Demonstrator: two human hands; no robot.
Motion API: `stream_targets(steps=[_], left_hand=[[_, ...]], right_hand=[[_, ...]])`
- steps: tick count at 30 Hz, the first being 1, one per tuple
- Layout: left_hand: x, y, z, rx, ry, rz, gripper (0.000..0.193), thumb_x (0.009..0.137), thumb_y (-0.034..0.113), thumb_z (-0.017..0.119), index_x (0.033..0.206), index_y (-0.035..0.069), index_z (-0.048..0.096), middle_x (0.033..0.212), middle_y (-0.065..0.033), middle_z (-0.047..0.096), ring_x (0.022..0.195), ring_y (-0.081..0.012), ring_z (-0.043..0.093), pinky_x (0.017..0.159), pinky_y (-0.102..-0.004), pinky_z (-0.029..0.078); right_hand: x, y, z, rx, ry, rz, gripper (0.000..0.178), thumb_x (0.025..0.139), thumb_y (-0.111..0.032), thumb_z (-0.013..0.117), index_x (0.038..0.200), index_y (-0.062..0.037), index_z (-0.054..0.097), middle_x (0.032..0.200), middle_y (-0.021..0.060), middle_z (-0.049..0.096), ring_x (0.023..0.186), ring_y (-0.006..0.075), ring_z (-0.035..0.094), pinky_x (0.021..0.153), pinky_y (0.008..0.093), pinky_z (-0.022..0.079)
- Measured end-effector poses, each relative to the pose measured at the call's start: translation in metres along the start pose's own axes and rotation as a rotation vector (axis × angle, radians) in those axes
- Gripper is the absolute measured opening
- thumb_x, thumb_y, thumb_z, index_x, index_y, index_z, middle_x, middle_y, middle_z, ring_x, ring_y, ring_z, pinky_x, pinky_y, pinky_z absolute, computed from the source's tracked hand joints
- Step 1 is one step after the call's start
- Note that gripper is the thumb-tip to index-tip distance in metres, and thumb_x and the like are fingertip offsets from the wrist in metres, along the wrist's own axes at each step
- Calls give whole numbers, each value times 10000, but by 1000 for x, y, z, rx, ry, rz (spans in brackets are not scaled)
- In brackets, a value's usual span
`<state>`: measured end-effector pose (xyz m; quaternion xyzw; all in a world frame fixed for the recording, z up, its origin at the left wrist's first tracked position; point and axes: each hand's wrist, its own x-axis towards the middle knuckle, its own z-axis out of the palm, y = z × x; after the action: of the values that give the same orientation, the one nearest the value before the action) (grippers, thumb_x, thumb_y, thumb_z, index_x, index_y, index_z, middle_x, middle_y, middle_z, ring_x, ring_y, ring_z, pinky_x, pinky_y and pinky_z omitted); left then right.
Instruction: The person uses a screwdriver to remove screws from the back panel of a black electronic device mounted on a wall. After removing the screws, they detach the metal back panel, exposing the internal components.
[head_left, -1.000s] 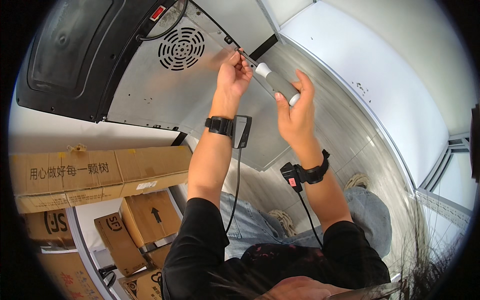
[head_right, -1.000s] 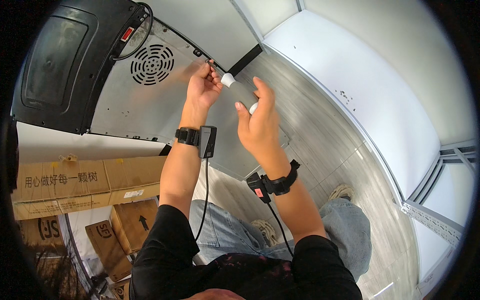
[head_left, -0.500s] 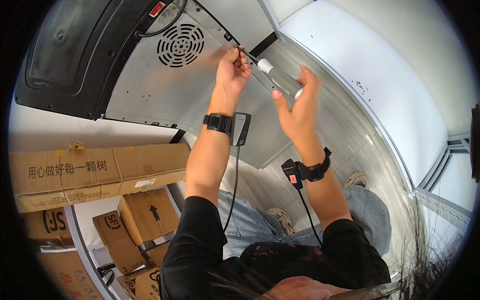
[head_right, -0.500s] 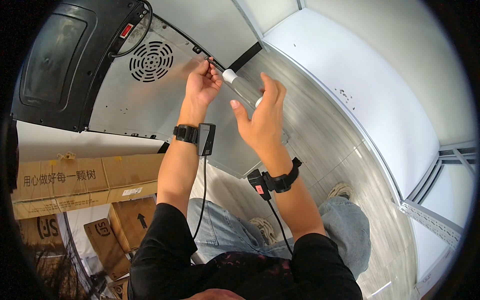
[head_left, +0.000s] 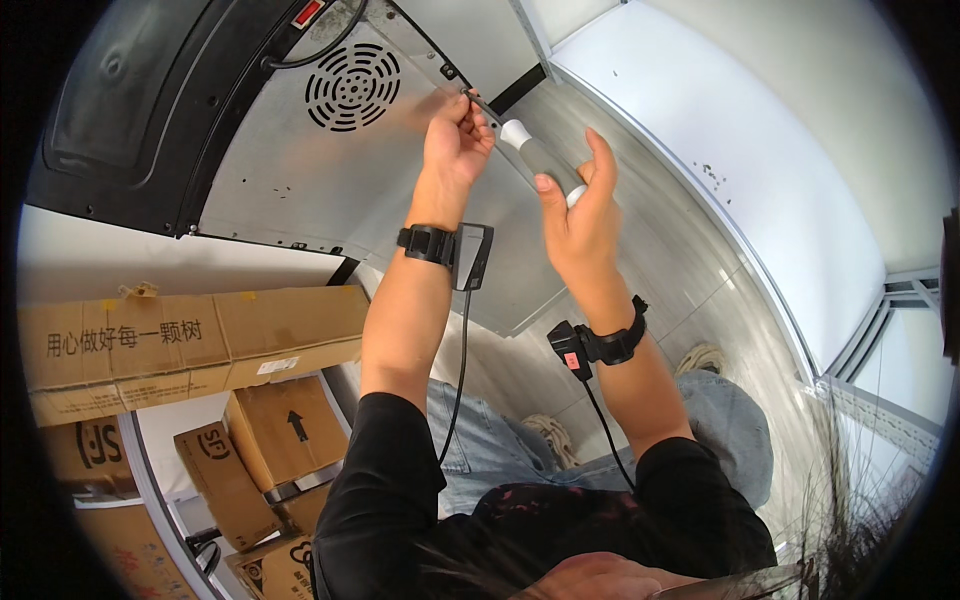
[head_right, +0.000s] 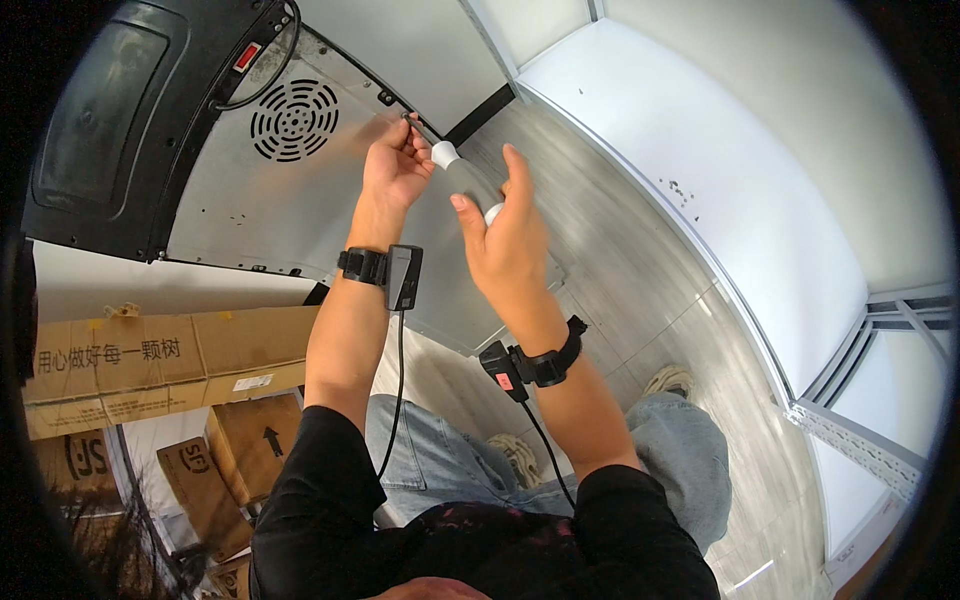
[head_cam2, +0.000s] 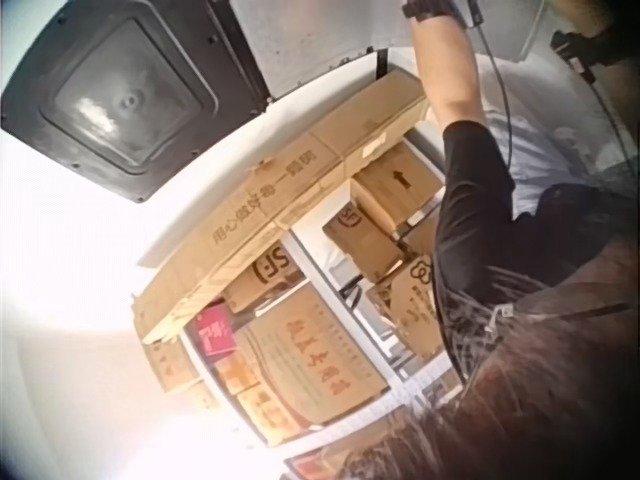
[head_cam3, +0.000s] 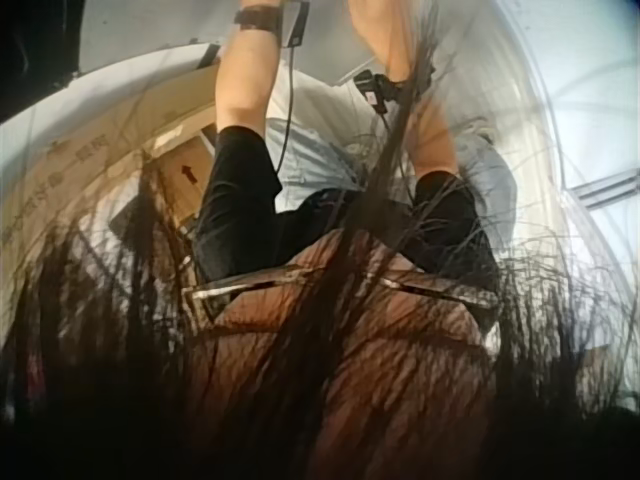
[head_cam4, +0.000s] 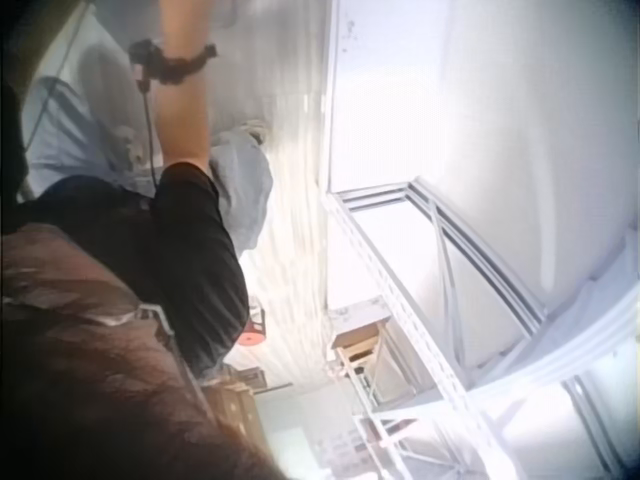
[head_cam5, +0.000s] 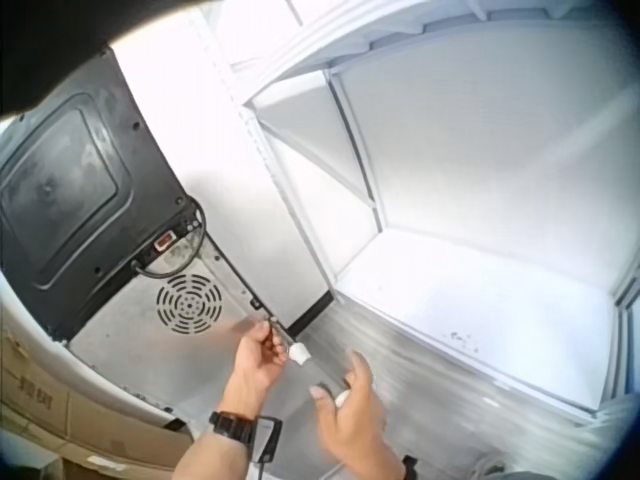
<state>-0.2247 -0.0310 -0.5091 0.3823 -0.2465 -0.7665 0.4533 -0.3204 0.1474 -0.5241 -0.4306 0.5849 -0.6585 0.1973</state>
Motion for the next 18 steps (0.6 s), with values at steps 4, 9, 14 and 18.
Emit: stream_targets(steps=[4,9,14,18], left_hand=[[-1,0,0,12,-24,6,160,940,137,491,922,41,618,735,10,573,607,-84,512,549,-220,452],[-2,0,2,3,3,-5,163,940,136,490,901,42,617,727,8,571,600,-88,518,543,-222,454],[-2,1,3,47,9,10,161,932,153,509,897,45,622,724,10,569,599,-93,521,538,-224,451],[-2,-1,0,102,32,44,153,921,158,528,901,50,634,724,11,571,600,-101,517,533,-229,442]], right_hand=[[1,3,4,-68,200,-301,678,819,-125,641,1359,26,259,1127,227,494,977,353,534,849,412,445],[0,11,2,21,30,-36,679,841,-168,628,1364,28,241,1093,229,495,952,338,536,835,410,445],[2,11,5,-90,181,-291,676,850,-191,623,1361,27,239,1003,240,518,843,333,553,770,423,465],[-1,-1,-2,-20,-30,63,694,828,-153,636,1362,27,230,1035,237,498,850,317,542,773,404,462]])
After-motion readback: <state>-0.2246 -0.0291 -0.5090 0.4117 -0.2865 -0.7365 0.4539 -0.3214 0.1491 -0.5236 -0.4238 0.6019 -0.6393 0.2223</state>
